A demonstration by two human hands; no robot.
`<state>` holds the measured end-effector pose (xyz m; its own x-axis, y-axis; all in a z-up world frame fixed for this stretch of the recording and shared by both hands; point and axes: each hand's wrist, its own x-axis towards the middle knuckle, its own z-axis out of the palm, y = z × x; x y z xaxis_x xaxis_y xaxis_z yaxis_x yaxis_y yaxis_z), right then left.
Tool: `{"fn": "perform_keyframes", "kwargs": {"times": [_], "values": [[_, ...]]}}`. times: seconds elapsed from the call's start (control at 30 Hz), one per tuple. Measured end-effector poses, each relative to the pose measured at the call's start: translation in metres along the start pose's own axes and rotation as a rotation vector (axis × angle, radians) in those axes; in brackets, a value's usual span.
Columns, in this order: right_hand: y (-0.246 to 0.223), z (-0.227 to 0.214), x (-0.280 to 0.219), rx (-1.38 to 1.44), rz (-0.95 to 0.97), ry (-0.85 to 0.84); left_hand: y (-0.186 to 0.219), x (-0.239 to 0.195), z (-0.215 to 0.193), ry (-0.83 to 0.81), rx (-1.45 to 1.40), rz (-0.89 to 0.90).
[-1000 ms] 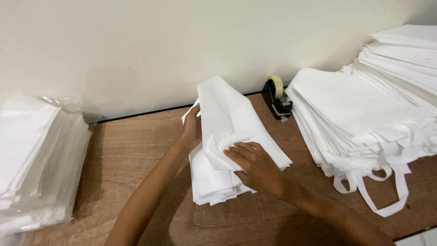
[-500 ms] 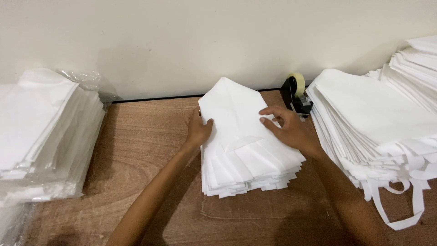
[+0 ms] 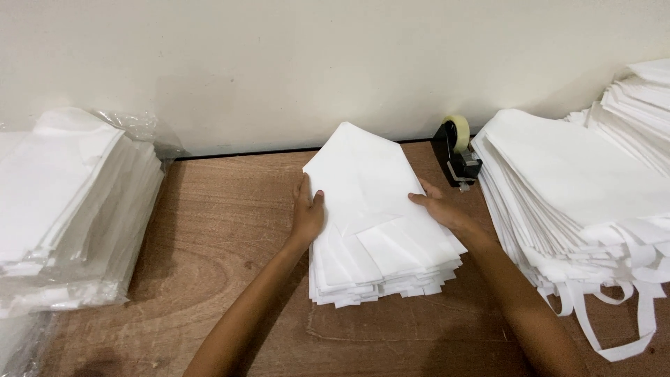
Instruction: Folding and stacking white non-woven bags on a wooden work surface.
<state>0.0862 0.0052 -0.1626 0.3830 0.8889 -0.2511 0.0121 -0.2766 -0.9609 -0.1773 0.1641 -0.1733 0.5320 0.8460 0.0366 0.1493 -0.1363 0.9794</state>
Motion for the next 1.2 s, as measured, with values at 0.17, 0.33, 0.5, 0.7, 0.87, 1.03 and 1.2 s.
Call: {"fn": "perform_keyframes", "kwargs": {"times": [0.17, 0.33, 0.5, 0.7, 0.87, 1.03, 1.2], "values": [[-0.003, -0.004, 0.0, 0.053, 0.015, -0.023, 0.017, -0.012, -0.001, 0.008, -0.193, -0.021], [-0.03, 0.009, -0.03, 0.123, 0.072, -0.04, 0.039, -0.025, -0.003, -0.006, -0.422, -0.041], [0.009, -0.011, -0.001, 0.353, 0.073, 0.01, 0.045, -0.048, -0.004, -0.052, -0.457, -0.121], [0.028, -0.005, 0.016, 0.357, 0.027, 0.003, 0.003, -0.026, 0.005, -0.036, -0.46, -0.027], [-0.006, 0.011, -0.016, 0.311, 0.047, 0.018, -0.03, -0.015, 0.005, -0.031, -0.459, -0.042], [-0.007, 0.014, -0.019, 0.321, 0.05, -0.002, -0.019, -0.018, 0.011, -0.016, -0.506, -0.047], [0.015, 0.001, 0.0, 0.193, -0.039, 0.024, -0.022, -0.018, 0.013, -0.001, -0.481, -0.05]]}}
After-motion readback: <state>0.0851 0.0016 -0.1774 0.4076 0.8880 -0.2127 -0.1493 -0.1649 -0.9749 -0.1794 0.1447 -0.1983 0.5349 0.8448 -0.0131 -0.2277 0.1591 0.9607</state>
